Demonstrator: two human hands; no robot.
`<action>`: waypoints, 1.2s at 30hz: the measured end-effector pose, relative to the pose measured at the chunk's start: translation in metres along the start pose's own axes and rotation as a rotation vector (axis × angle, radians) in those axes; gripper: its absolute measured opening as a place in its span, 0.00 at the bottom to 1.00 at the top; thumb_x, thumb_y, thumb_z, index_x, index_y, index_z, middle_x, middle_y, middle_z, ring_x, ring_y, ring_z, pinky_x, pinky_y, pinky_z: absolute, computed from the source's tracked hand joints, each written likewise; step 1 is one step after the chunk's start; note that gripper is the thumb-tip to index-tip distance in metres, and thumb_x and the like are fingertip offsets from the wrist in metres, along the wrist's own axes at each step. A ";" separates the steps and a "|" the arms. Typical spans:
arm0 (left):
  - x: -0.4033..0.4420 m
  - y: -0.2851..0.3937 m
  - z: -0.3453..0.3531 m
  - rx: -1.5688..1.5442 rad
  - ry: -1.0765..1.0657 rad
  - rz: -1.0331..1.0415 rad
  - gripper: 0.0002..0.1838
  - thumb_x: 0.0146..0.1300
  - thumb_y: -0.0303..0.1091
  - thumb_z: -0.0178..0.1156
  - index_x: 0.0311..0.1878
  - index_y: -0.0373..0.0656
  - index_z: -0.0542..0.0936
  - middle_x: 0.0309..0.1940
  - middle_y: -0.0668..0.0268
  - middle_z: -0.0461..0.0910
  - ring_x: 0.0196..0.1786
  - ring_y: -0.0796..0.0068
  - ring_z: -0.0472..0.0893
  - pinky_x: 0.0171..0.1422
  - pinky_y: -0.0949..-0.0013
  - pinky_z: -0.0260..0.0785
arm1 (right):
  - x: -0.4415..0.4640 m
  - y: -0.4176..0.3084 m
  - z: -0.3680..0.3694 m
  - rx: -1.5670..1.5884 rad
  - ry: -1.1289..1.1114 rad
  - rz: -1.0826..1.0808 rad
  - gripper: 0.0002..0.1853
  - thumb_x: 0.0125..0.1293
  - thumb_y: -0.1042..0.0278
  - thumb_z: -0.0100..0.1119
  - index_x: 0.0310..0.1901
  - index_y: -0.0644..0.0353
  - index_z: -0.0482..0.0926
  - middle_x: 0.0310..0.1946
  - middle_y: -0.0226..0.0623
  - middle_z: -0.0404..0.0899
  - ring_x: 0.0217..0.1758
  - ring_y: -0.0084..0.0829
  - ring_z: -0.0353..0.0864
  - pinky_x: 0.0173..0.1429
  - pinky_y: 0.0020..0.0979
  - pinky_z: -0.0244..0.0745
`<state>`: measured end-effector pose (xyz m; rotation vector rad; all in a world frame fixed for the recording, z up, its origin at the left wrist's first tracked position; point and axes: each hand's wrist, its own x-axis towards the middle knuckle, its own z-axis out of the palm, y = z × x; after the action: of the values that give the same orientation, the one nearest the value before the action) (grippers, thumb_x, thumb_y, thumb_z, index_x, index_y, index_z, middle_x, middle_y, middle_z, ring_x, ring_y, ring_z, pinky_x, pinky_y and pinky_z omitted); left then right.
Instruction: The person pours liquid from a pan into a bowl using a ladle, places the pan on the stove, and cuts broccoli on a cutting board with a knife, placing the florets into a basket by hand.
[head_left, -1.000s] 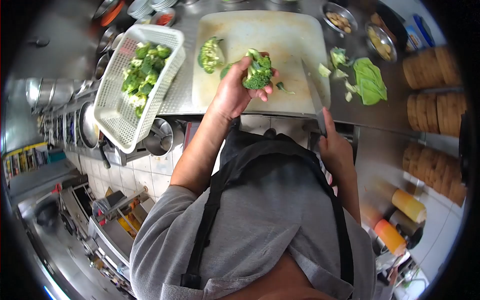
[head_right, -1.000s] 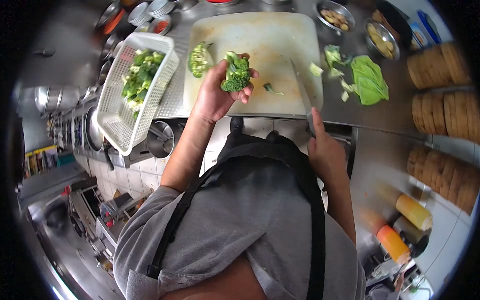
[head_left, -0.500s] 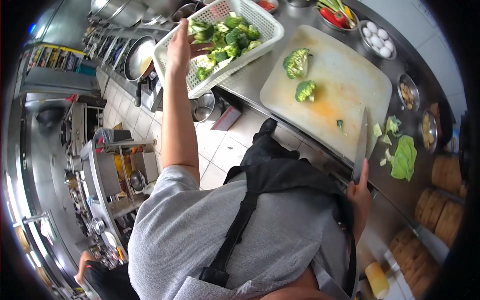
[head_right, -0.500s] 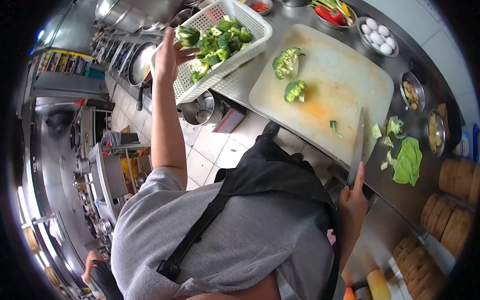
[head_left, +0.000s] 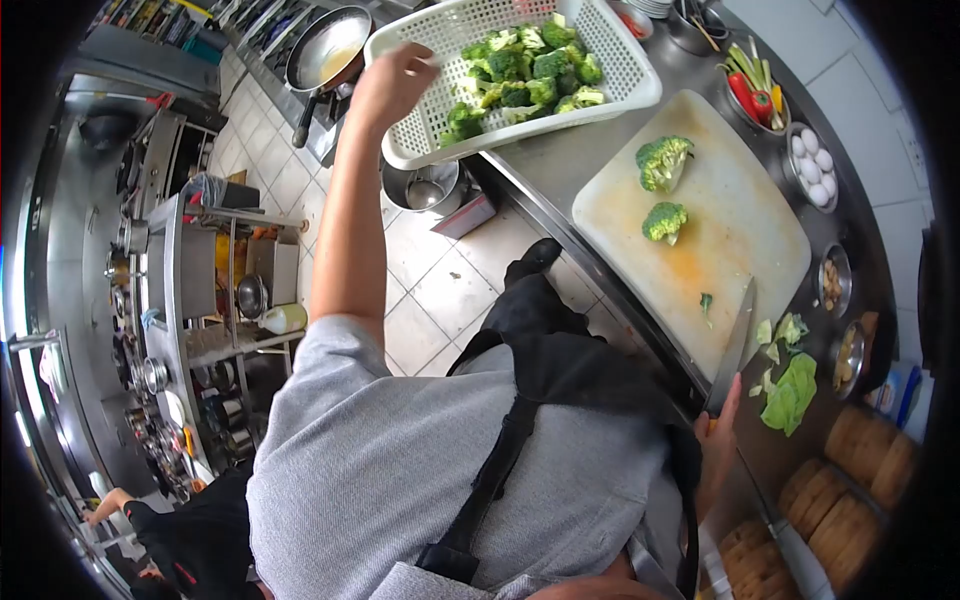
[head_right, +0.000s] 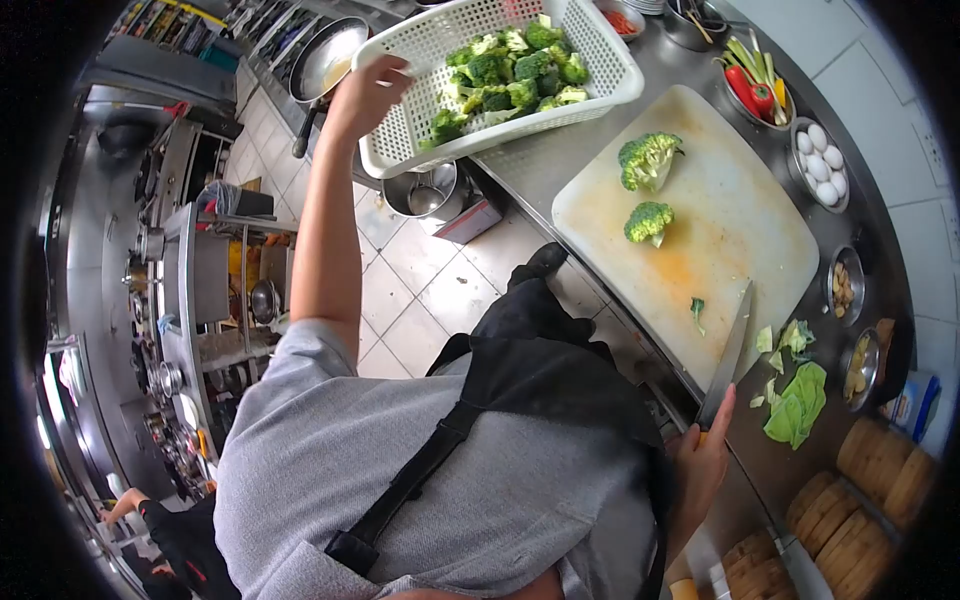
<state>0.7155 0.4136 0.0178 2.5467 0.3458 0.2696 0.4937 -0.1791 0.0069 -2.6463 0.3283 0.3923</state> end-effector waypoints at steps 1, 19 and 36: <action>0.000 -0.003 -0.002 0.194 -0.161 0.080 0.23 0.68 0.44 0.69 0.61 0.41 0.84 0.46 0.61 0.90 0.46 0.66 0.88 0.53 0.63 0.79 | 0.002 0.002 -0.001 -0.007 -0.003 -0.011 0.43 0.71 0.72 0.53 0.85 0.39 0.49 0.34 0.59 0.83 0.37 0.61 0.84 0.44 0.55 0.72; -0.011 0.007 0.005 -1.255 -0.254 -0.070 0.26 0.75 0.26 0.55 0.75 0.40 0.68 0.54 0.59 0.84 0.52 0.65 0.88 0.56 0.61 0.85 | 0.003 -0.013 -0.002 -0.011 -0.055 0.043 0.43 0.70 0.74 0.52 0.85 0.41 0.49 0.39 0.62 0.84 0.41 0.61 0.85 0.44 0.55 0.72; -0.011 0.003 0.007 -1.462 -0.336 0.063 0.23 0.80 0.30 0.52 0.75 0.37 0.68 0.57 0.59 0.84 0.51 0.69 0.88 0.58 0.59 0.85 | 0.001 -0.006 0.002 -0.006 0.020 -0.005 0.43 0.70 0.72 0.52 0.85 0.40 0.50 0.37 0.62 0.84 0.41 0.63 0.85 0.46 0.56 0.73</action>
<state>0.7071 0.4045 0.0123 1.1157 -0.0884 0.0462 0.4963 -0.1732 0.0073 -2.6578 0.3279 0.3657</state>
